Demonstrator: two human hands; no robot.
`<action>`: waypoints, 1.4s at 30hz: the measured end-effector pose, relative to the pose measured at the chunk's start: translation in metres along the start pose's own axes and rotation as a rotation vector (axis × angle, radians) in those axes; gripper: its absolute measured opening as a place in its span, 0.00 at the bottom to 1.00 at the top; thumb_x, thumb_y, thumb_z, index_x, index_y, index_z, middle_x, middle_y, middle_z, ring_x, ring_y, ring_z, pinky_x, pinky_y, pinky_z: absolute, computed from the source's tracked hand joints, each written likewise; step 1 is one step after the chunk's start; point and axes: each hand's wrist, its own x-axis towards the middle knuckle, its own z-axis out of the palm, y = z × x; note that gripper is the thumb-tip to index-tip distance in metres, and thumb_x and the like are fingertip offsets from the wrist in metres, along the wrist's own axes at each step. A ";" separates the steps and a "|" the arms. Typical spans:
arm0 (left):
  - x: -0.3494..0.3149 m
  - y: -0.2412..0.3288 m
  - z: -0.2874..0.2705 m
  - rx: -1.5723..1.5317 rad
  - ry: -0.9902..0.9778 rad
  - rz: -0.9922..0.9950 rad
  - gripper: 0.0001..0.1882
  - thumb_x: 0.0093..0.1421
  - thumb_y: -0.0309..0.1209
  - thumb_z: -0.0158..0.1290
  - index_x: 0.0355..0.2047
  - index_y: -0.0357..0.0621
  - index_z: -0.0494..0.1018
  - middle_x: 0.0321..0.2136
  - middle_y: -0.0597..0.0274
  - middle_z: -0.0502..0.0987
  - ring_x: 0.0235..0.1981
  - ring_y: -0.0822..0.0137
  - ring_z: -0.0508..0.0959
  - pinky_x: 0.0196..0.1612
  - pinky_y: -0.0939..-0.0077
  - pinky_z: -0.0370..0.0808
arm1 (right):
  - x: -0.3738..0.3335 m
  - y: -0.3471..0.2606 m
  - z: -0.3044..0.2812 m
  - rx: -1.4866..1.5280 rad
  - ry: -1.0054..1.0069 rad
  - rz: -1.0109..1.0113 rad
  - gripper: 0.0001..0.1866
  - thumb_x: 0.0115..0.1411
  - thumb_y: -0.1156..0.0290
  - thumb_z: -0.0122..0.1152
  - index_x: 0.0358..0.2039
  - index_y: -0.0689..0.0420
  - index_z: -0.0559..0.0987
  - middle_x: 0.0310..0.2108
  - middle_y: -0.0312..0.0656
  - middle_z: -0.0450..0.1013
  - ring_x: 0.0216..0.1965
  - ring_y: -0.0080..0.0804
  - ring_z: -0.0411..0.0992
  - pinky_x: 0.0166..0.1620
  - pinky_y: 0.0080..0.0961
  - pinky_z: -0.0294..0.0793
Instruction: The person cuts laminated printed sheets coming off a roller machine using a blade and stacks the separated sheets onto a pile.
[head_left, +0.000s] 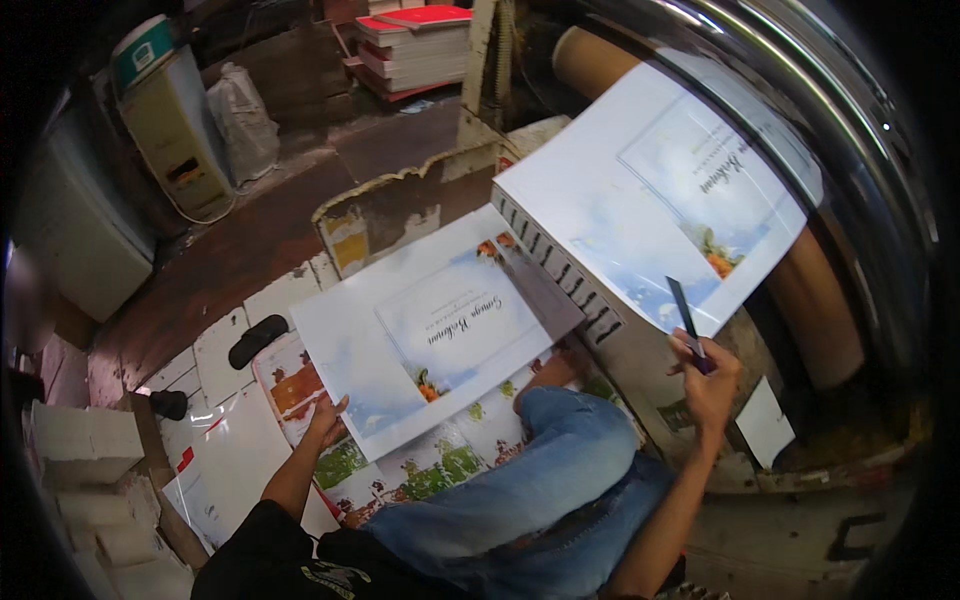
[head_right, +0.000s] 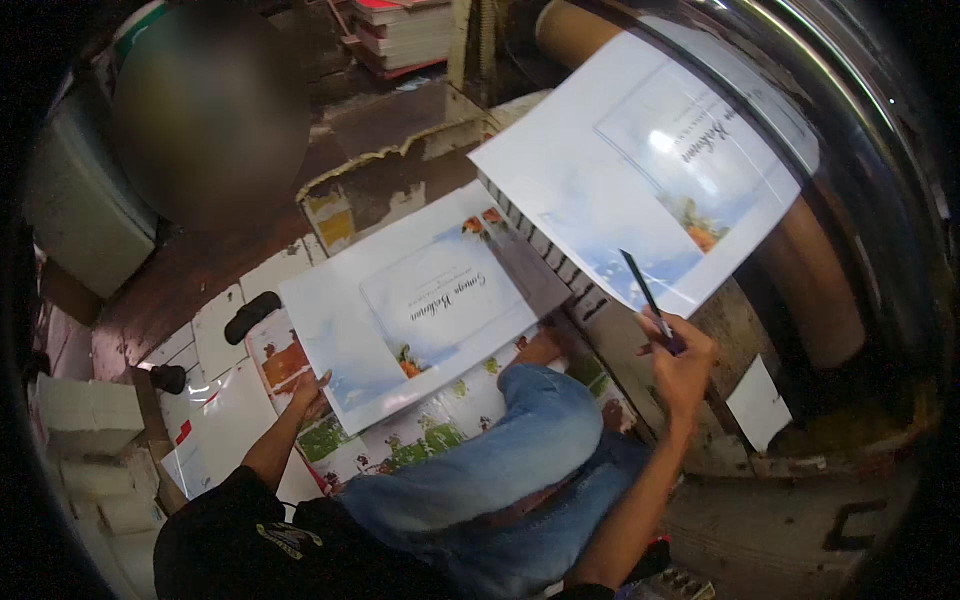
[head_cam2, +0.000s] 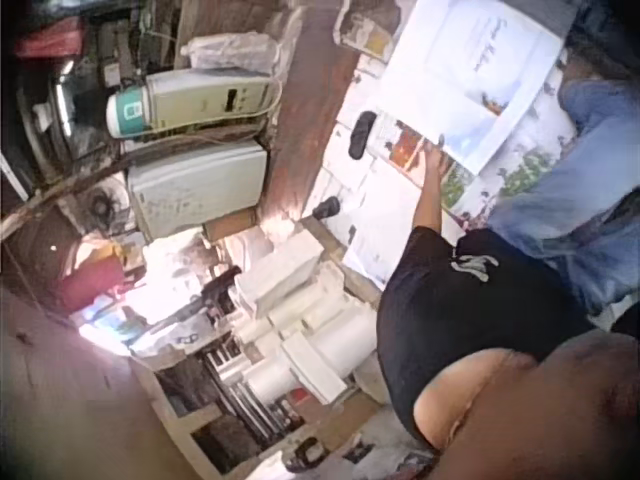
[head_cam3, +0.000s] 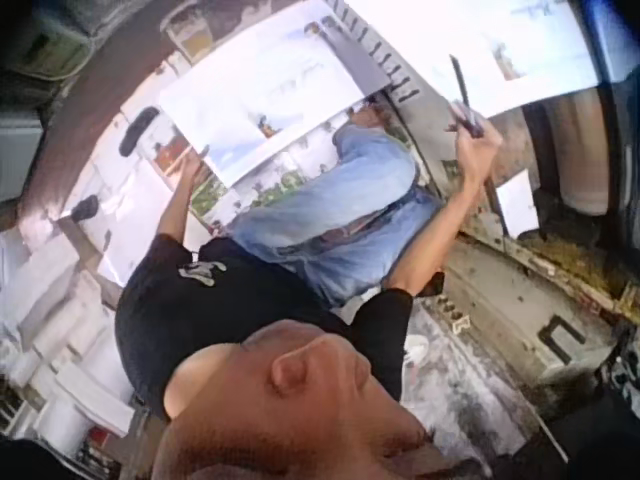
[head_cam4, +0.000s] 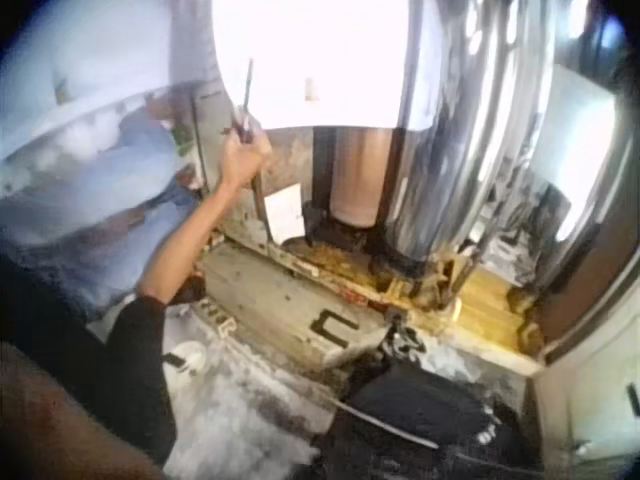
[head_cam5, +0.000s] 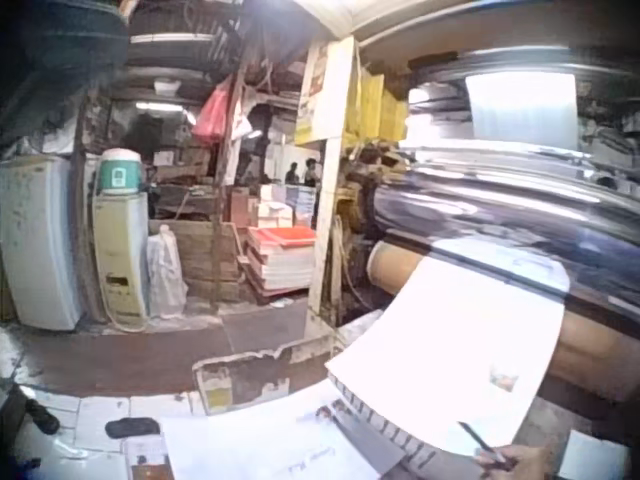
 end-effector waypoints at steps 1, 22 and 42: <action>0.007 -0.009 0.005 -0.066 -0.001 0.081 0.15 0.65 0.29 0.52 0.51 0.42 0.67 0.38 0.62 0.76 0.35 0.67 0.79 0.37 0.71 0.81 | -0.004 0.001 -0.001 0.040 -0.014 -0.013 0.09 0.56 0.80 0.63 0.37 0.69 0.81 0.35 0.46 0.79 0.27 0.22 0.75 0.27 0.22 0.79; -0.283 -0.006 -0.285 1.525 0.084 0.068 0.62 0.47 0.23 0.63 0.69 0.43 0.26 0.64 0.21 0.27 0.63 0.23 0.49 0.54 0.42 0.66 | -0.439 -0.370 0.141 -0.052 -0.418 0.508 0.09 0.53 0.71 0.69 0.27 0.65 0.82 0.19 0.37 0.74 0.18 0.21 0.68 0.21 0.21 0.68; -0.398 0.264 -0.277 -0.266 -0.513 0.258 0.24 0.60 0.27 0.59 0.55 0.35 0.65 0.49 0.57 0.72 0.50 0.65 0.73 0.51 0.69 0.73 | -0.445 -0.584 0.329 0.556 -0.791 0.452 0.23 0.58 0.73 0.63 0.52 0.68 0.68 0.16 0.40 0.69 0.13 0.22 0.65 0.19 0.17 0.62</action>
